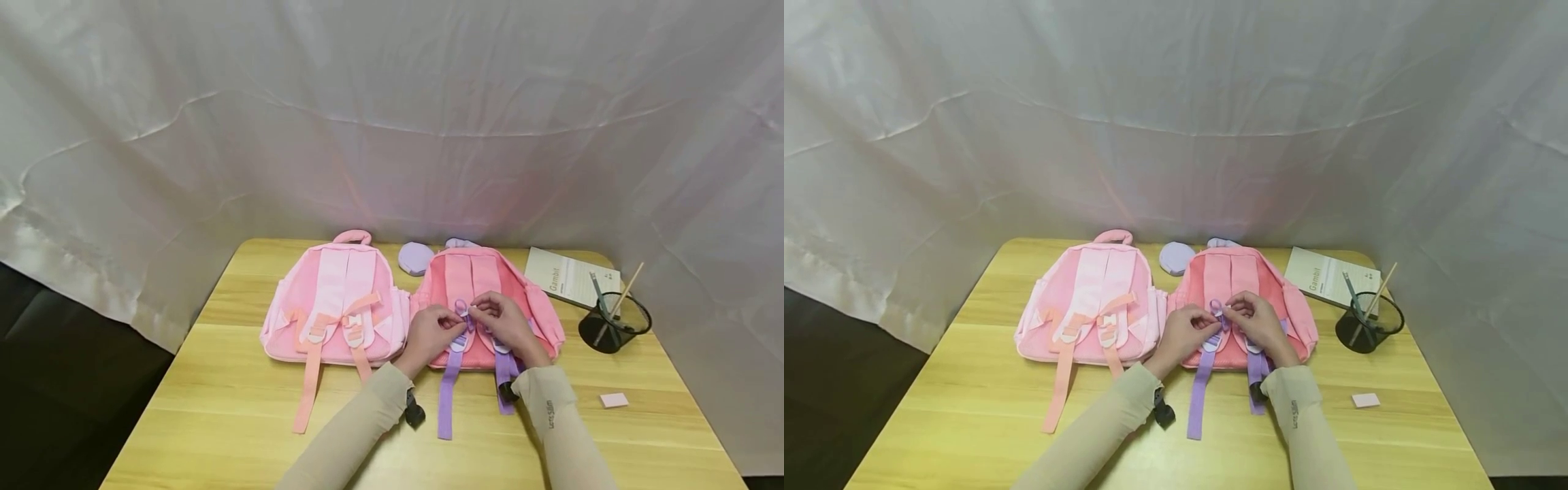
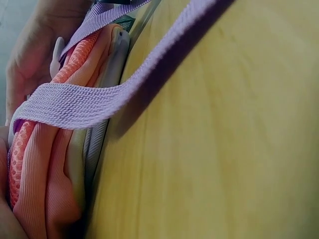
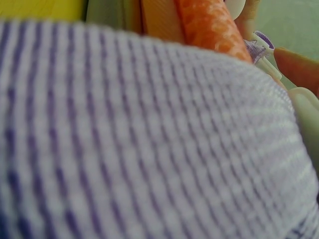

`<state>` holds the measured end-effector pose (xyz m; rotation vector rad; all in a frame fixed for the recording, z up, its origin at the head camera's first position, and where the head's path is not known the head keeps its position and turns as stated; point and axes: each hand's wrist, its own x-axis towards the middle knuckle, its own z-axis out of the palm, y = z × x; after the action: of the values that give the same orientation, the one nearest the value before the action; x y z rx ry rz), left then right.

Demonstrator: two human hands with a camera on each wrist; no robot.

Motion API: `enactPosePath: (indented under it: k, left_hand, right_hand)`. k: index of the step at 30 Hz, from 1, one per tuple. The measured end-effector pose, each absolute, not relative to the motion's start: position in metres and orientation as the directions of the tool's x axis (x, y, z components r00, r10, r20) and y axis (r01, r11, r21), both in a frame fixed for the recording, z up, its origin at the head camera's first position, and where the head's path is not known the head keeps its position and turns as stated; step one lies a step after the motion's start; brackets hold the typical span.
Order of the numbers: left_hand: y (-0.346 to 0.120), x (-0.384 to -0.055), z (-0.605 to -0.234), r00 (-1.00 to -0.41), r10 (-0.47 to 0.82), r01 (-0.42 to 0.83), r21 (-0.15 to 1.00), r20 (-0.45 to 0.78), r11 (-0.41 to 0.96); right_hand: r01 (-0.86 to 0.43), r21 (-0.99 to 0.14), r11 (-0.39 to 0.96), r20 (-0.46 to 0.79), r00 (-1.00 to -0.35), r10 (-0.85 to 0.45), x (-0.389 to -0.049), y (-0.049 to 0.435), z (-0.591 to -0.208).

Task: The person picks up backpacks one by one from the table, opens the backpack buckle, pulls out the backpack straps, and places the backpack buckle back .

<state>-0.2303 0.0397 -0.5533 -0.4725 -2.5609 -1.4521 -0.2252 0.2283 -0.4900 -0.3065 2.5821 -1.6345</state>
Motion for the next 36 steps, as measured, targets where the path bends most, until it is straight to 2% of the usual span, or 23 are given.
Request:
enactPosePath:
  k: [10, 19, 27, 36]
  left_hand:
    - [0.044, -0.232, -0.553, -0.931, 0.163, 0.363, 0.781, 0.326, 0.509]
    - [0.044, -0.231, -0.551, -0.926, 0.151, 0.372, 0.768, 0.346, 0.521]
    - [0.042, -0.23, -0.553, -0.914, 0.166, 0.402, 0.778, 0.37, 0.483]
    - [0.043, -0.229, -0.553, -0.903, 0.203, 0.427, 0.749, 0.377, 0.506]
  right_hand:
    - [-0.146, -0.888, 0.437, 0.059, -0.977, -0.207, -0.227, 0.227, -0.49]
    - [-0.177, -0.882, 0.437, 0.083, -0.97, -0.227, -0.245, 0.238, -0.523]
    - [-0.196, -0.89, 0.411, 0.109, -0.968, -0.226, -0.244, 0.239, -0.526]
    - [-0.18, -0.905, 0.385, 0.113, -0.975, -0.192, -0.245, 0.241, -0.53]
